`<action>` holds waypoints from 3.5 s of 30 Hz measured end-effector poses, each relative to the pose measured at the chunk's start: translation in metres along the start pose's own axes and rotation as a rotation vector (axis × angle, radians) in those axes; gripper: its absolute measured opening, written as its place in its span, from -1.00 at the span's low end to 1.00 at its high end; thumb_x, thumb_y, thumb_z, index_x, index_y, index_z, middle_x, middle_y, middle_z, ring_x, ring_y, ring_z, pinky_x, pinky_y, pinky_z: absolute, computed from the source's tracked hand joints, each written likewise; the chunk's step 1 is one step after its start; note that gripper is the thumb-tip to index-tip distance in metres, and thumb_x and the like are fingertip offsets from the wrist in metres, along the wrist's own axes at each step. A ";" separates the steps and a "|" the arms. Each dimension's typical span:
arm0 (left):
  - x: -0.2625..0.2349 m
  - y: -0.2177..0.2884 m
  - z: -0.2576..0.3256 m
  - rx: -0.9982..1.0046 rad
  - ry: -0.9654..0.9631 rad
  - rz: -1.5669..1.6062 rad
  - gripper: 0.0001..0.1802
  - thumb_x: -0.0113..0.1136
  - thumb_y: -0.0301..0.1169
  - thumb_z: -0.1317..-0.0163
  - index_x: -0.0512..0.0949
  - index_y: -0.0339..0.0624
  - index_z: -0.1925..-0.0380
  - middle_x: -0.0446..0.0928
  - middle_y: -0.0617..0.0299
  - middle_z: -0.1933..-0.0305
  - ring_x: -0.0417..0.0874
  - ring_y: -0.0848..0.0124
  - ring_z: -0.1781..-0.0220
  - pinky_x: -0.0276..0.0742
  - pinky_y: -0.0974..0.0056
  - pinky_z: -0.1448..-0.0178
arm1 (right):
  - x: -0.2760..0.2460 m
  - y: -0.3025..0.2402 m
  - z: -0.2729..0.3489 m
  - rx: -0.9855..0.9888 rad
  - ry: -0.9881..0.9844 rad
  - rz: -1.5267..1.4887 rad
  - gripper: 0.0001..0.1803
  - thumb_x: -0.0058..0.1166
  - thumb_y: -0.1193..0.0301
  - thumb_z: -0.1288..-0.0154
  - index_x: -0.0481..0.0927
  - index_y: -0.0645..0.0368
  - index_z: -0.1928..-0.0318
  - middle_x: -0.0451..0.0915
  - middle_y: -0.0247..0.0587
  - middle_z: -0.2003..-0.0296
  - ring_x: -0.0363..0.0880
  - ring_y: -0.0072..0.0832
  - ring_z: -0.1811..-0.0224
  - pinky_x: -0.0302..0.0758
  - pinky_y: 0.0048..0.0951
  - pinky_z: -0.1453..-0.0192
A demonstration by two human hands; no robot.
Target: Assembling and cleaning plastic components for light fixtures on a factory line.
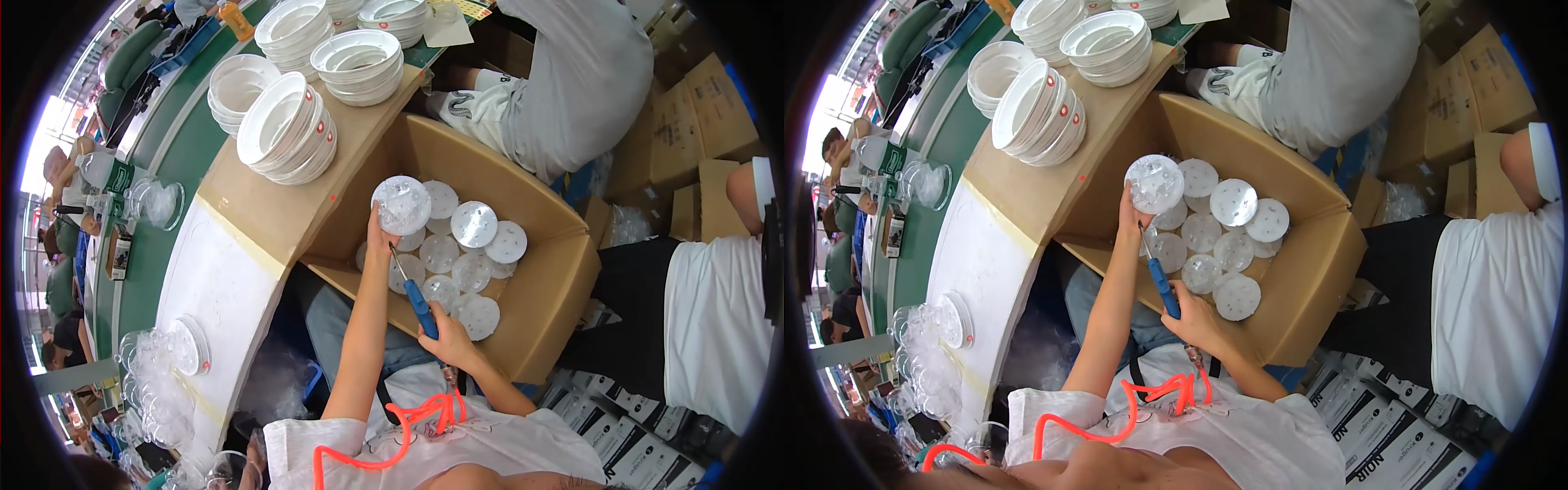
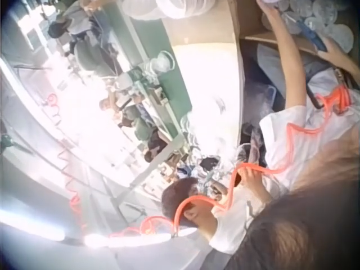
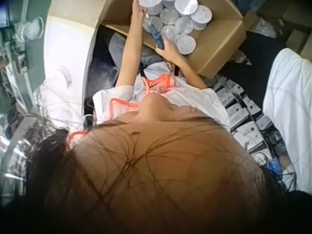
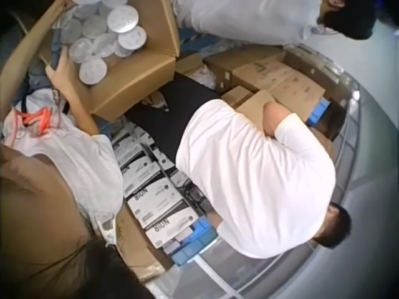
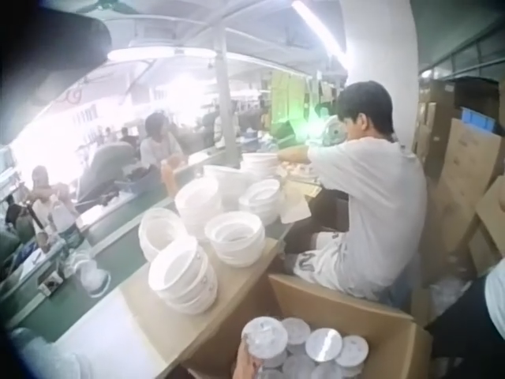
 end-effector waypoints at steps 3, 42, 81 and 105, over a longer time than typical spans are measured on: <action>-0.010 0.007 -0.002 -0.005 -0.067 0.005 -0.35 -0.11 0.07 -0.24 0.25 -0.17 -0.17 0.30 0.08 -0.23 0.33 0.13 -0.23 0.21 0.02 -0.30 | 0.003 0.005 -0.002 -0.010 0.030 0.014 -0.54 0.05 0.44 0.03 0.28 0.20 0.06 0.52 -0.18 0.50 0.54 -0.30 0.47 0.42 -0.34 0.36; -0.108 0.009 -0.006 0.038 0.307 0.019 -0.27 -0.41 0.24 -0.23 0.33 -0.04 -0.14 0.35 0.15 -0.19 0.37 0.08 -0.19 0.29 -0.09 -0.24 | -0.028 0.037 -0.011 0.215 0.029 -0.287 -0.76 0.03 0.40 0.02 0.51 0.28 0.32 0.51 -0.25 0.65 0.53 -0.54 0.63 0.43 -0.50 0.50; -0.120 0.001 -0.007 0.034 0.333 -0.142 -0.28 -0.28 0.23 -0.22 0.31 -0.07 -0.16 0.36 0.22 -0.19 0.38 0.22 -0.20 0.29 0.09 -0.26 | 0.005 0.034 -0.015 0.075 -0.088 -0.014 -0.76 0.08 0.39 0.08 0.53 0.26 0.35 0.49 -0.22 0.66 0.47 -0.52 0.65 0.40 -0.48 0.49; -0.115 0.003 -0.010 0.016 0.306 0.008 -0.34 -0.40 0.16 -0.27 0.33 -0.04 -0.15 0.36 0.19 -0.19 0.36 0.13 -0.21 0.28 -0.05 -0.26 | -0.012 0.059 -0.002 0.247 0.024 -0.100 -0.75 0.09 0.34 0.09 0.55 0.22 0.36 0.53 -0.20 0.61 0.53 -0.45 0.59 0.42 -0.44 0.42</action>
Point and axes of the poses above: each hand's wrist, its own z-axis away from the middle knuckle, its own x-axis out of the palm, y = z × x, the point moved 7 cm from there along -z, towards the middle knuckle
